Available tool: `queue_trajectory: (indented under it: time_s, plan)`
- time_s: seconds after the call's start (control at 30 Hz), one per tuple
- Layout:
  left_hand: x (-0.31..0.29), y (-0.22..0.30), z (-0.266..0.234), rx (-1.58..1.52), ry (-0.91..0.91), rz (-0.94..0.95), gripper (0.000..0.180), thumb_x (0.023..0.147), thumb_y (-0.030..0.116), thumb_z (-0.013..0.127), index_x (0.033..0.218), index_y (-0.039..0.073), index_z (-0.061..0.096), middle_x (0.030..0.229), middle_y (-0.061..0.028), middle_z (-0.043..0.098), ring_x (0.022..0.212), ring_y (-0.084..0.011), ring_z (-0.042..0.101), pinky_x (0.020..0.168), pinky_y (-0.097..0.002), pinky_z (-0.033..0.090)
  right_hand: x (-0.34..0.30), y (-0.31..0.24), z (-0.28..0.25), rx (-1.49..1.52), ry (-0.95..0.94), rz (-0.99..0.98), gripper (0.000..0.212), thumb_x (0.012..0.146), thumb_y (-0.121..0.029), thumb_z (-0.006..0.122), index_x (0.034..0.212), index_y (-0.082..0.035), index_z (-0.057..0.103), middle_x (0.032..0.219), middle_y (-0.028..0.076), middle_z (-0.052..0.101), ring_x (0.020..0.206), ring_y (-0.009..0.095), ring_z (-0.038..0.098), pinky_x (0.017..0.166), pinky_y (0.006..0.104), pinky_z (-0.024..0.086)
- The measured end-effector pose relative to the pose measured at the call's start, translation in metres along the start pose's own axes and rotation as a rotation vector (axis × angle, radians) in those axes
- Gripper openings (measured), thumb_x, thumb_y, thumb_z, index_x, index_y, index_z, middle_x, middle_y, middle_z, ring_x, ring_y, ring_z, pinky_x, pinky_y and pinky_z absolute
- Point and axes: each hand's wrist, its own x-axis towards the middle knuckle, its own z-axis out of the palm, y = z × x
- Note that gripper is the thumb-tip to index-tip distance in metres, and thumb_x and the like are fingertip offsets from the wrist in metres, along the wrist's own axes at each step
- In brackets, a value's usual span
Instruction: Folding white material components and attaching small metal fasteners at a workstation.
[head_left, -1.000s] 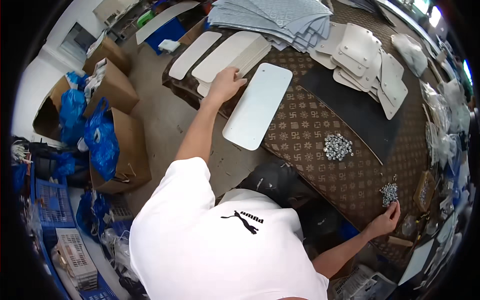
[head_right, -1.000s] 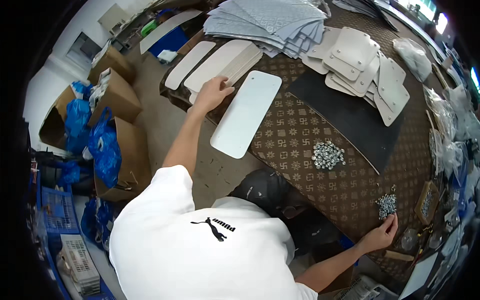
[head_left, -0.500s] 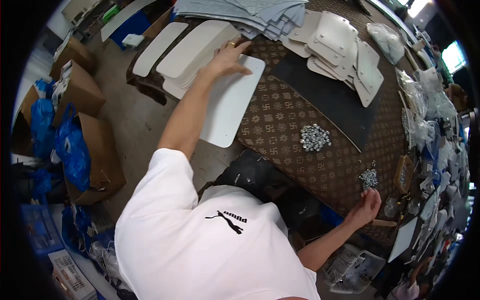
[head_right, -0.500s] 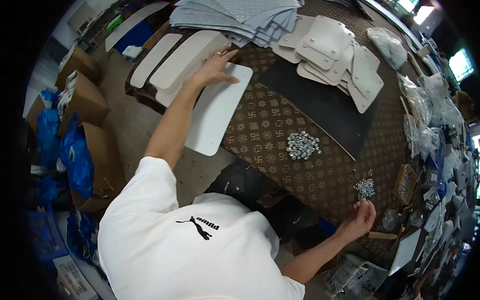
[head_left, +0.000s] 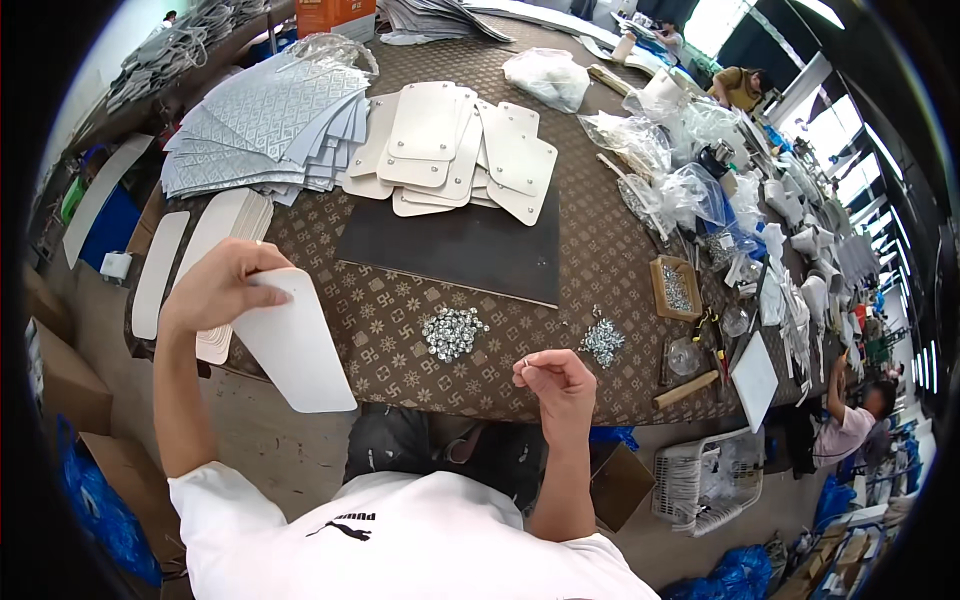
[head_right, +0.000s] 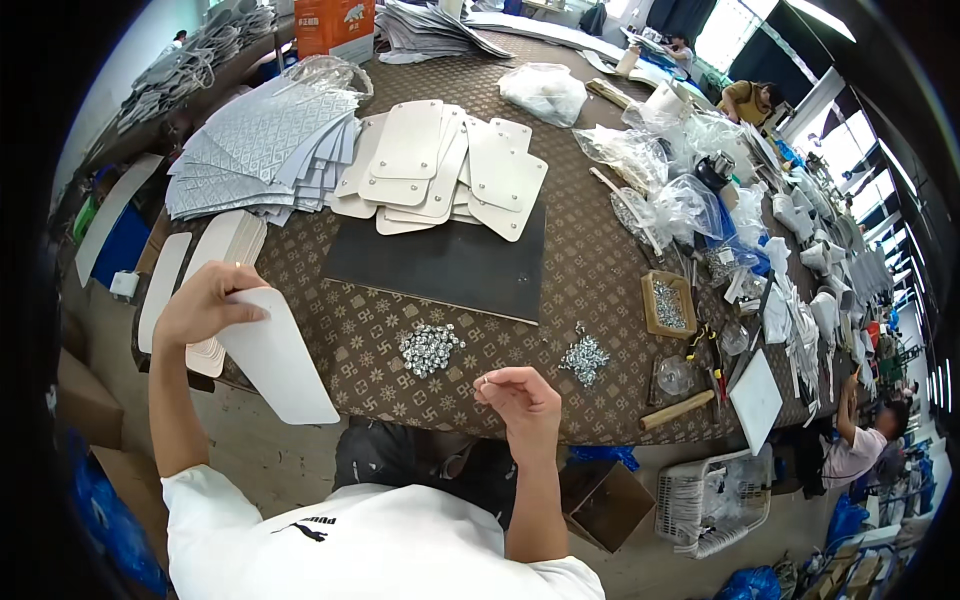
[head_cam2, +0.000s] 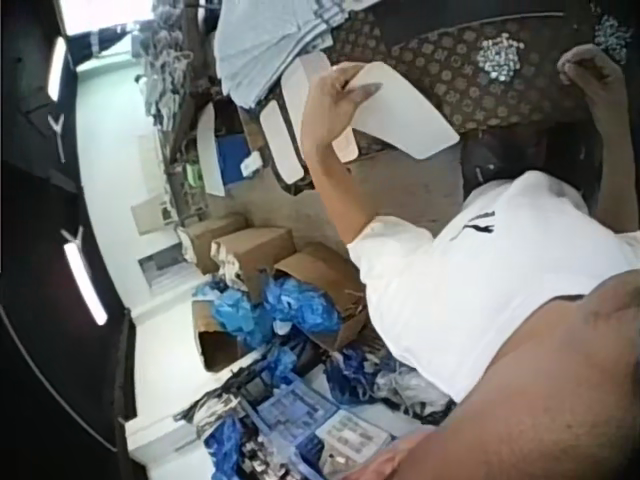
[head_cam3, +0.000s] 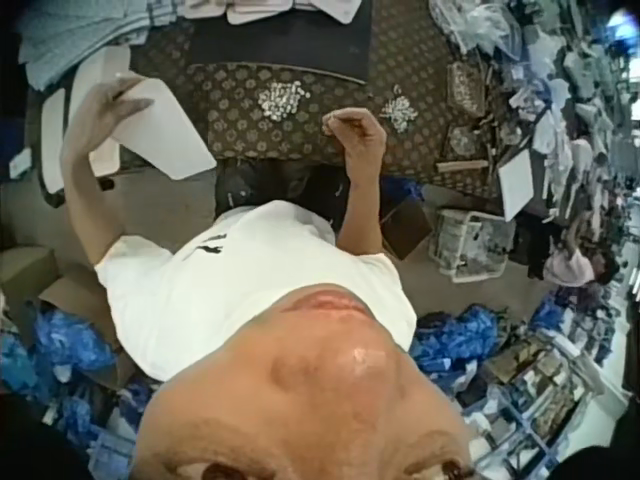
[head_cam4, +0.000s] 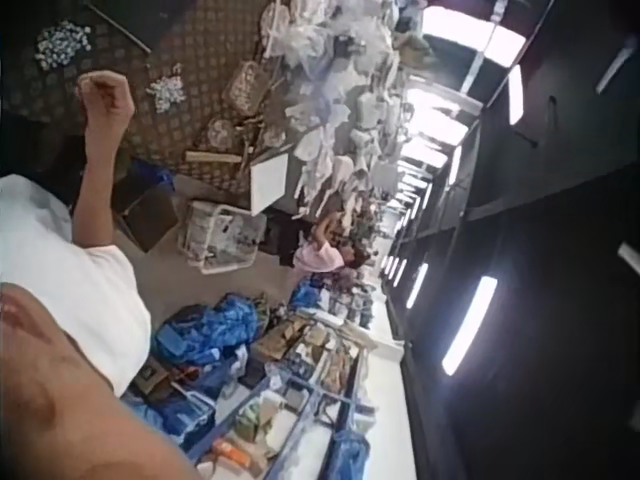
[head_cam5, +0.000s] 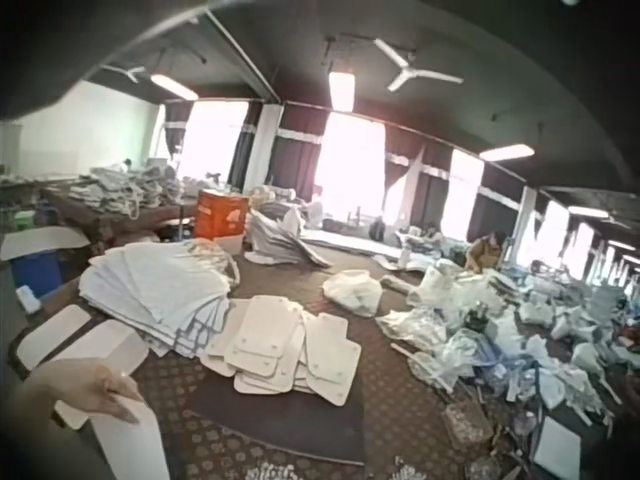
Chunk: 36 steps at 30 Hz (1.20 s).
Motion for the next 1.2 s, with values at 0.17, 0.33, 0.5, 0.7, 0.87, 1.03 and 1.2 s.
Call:
queue_trajectory:
  time_s: [0.17,0.33,0.5,0.7,0.87,1.03,1.2]
  plan:
    - [-0.020,0.055,0.043,0.037,-0.095,0.392,0.018,0.087,0.006,0.077,0.101,-0.004,0.071,0.088,-0.0118,0.067,0.080,-0.0239,0.067,0.069,-0.0348,0.053,-0.001,-0.012,0.045,0.029,-0.233,-0.106,0.012,0.094,0.004,0.073,0.105,0.002,0.069,0.105,0.011,0.072,0.094,0.017,0.070,0.082,0.0266,0.057]
    - [-0.006,0.063,0.129,-0.285,-0.072,0.290,0.018,0.092,0.009,0.074,0.100,-0.004,0.067,0.084,-0.0093,0.060,0.076,-0.0163,0.058,0.065,-0.0312,0.047,0.010,-0.022,0.067,-0.491,-0.222,-0.414,0.017,0.085,0.007,0.078,0.098,0.001,0.068,0.118,0.014,0.064,0.111,0.021,0.062,0.093,0.0326,0.052]
    - [0.004,0.079,0.161,-0.331,-0.083,0.260,0.020,0.092,0.012,0.073,0.104,-0.004,0.068,0.089,-0.0122,0.064,0.079,-0.0217,0.061,0.068,-0.0342,0.048,-0.005,-0.009,0.044,-0.368,-0.150,-0.260,0.016,0.088,0.005,0.077,0.102,0.000,0.070,0.123,0.011,0.062,0.108,0.018,0.061,0.091,0.0310,0.051]
    - [-0.003,0.080,0.170,-0.276,-0.124,0.267,0.025,0.092,0.013,0.071,0.111,-0.003,0.070,0.098,-0.0191,0.071,0.089,-0.0344,0.069,0.077,-0.0406,0.054,-0.016,0.000,0.045,-0.331,-0.147,-0.230,0.015,0.090,0.004,0.077,0.103,0.001,0.070,0.121,0.009,0.061,0.103,0.014,0.061,0.087,0.0282,0.051]
    - [-0.010,0.062,0.177,-0.160,-0.080,0.364,0.024,0.091,0.016,0.073,0.108,-0.001,0.070,0.095,-0.0185,0.071,0.087,-0.0357,0.069,0.078,-0.0426,0.054,-0.031,0.005,0.055,-0.333,-0.092,-0.149,0.014,0.091,0.005,0.076,0.103,0.002,0.069,0.117,0.008,0.061,0.097,0.011,0.061,0.082,0.0256,0.050]
    - [-0.024,0.048,0.187,-0.065,-0.088,0.289,0.020,0.090,0.019,0.076,0.104,0.004,0.072,0.091,-0.0119,0.071,0.085,-0.0315,0.069,0.074,-0.0417,0.053,-0.037,0.017,0.066,-0.032,-0.082,0.197,0.011,0.094,0.003,0.073,0.104,0.002,0.069,0.110,0.006,0.064,0.092,0.011,0.062,0.080,0.0260,0.050]
    - [-0.021,0.022,0.184,0.023,-0.081,0.320,0.015,0.089,0.018,0.078,0.100,0.009,0.074,0.088,-0.0049,0.071,0.083,-0.0268,0.068,0.073,-0.0383,0.052,0.026,0.023,0.027,-0.025,-0.232,0.432,0.008,0.097,-0.003,0.072,0.103,0.001,0.070,0.102,0.004,0.066,0.087,0.012,0.064,0.077,0.0287,0.052]
